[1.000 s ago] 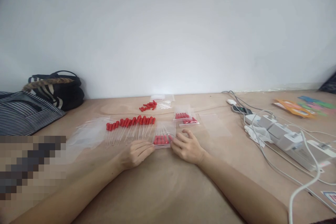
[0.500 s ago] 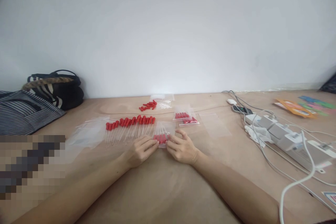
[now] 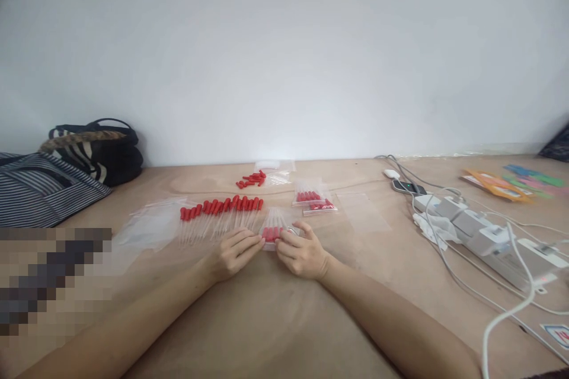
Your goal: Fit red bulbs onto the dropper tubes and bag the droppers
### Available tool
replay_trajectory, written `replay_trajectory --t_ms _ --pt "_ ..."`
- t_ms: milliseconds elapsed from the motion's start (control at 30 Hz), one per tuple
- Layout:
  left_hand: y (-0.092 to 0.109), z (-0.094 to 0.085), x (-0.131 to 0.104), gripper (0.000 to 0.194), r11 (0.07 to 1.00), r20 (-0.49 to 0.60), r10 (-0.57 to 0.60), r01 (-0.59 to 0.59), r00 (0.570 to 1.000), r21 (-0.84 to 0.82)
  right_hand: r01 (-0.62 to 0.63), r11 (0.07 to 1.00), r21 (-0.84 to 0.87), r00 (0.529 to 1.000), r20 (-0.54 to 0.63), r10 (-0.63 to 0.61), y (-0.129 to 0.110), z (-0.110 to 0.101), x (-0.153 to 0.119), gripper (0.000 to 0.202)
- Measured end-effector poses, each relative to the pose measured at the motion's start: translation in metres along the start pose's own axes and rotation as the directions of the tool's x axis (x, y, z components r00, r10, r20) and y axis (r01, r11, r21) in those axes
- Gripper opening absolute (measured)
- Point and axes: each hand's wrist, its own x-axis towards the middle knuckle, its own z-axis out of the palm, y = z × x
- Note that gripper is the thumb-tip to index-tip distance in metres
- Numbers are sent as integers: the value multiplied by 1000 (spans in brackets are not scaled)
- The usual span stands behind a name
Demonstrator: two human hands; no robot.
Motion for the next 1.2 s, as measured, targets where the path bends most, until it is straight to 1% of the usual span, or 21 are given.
replay_trajectory --t_ms 167,233,333,500,600,733,833,1000,1067,1200 --pt "3 0 1 15 999 41 -48 48 998 -4 -96 994 -51 994 38 98 -3 2 4 13" --pt "3 0 1 17 998 53 -57 58 997 -17 -115 992 -58 992 52 118 -6 4 7 13" --pt "3 1 2 18 999 56 -51 52 997 -14 -99 994 -46 993 56 102 -8 8 9 16" --pt "3 1 3 21 999 51 -18 16 999 44 -59 997 -51 997 44 61 -7 7 8 19" --pt "5 2 2 17 997 57 -33 29 998 75 -37 996 -78 999 16 38 -7 4 7 18" --pt "4 6 -2 15 995 52 -71 67 996 70 -25 988 -155 1000 3 25 -4 -4 4 17" --pt "2 6 -5 15 995 31 -93 91 995 50 -41 979 -198 999 -4 41 3 -13 -2 16" --pt "0 5 -6 10 996 -4 -89 89 996 19 -111 969 -222 992 37 122 14 -24 -11 13" --pt "0 6 -5 10 997 -8 -80 80 997 -9 -110 970 -215 992 37 121 15 -23 -12 13" --pt "2 12 -1 10 998 -11 -67 67 998 -20 -54 983 -174 999 -17 52 11 -14 -9 11"
